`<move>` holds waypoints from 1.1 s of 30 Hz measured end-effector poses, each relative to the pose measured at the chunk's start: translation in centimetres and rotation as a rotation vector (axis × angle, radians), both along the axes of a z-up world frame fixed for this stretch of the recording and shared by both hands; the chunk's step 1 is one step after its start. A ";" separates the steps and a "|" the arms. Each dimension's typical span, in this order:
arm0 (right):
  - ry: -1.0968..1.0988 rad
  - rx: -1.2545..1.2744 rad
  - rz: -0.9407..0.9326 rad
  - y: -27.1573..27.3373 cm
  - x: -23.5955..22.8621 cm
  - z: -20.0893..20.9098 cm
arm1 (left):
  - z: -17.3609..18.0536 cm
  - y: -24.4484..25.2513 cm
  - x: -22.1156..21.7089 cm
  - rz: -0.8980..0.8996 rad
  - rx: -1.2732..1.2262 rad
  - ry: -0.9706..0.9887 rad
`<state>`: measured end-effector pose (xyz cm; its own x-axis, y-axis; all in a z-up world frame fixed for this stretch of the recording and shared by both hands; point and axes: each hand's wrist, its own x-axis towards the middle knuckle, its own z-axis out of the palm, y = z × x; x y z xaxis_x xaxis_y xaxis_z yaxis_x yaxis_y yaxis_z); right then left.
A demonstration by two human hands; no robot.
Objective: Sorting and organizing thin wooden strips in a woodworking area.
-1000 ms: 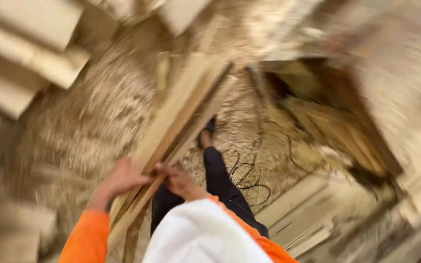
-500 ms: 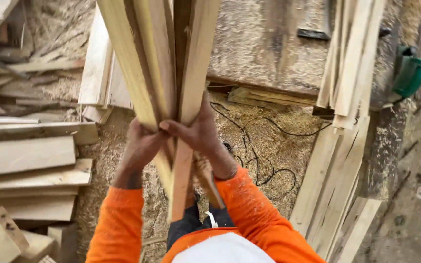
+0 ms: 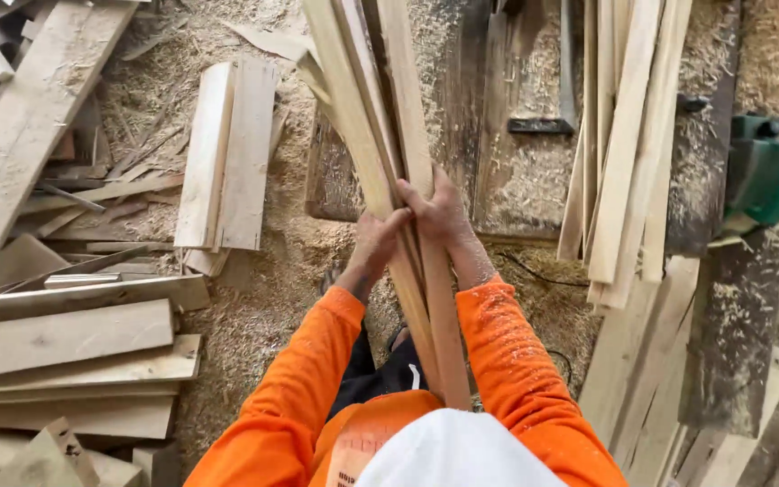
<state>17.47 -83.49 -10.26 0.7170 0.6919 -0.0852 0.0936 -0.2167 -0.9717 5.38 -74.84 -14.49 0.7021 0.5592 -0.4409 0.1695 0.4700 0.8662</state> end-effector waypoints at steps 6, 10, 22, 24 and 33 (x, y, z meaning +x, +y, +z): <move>-0.019 -0.079 -0.105 4.8 5.8 -4.3 | -3.1 5.7 5.9 -0.135 0.223 0.040; -0.300 -0.329 -0.064 9.2 11.6 -11.1 | 6.4 12.4 9.3 -0.303 0.406 0.435; -0.507 -0.772 -0.358 2.2 -2.4 -3.9 | -5.8 15.9 14.5 -0.270 0.867 0.166; -0.534 -0.728 -0.404 2.7 -3.1 -5.5 | -6.5 16.4 15.6 -0.282 0.887 0.166; -0.464 -0.474 -0.476 3.6 -4.6 -6.9 | -1.1 12.7 4.7 -0.365 0.704 0.172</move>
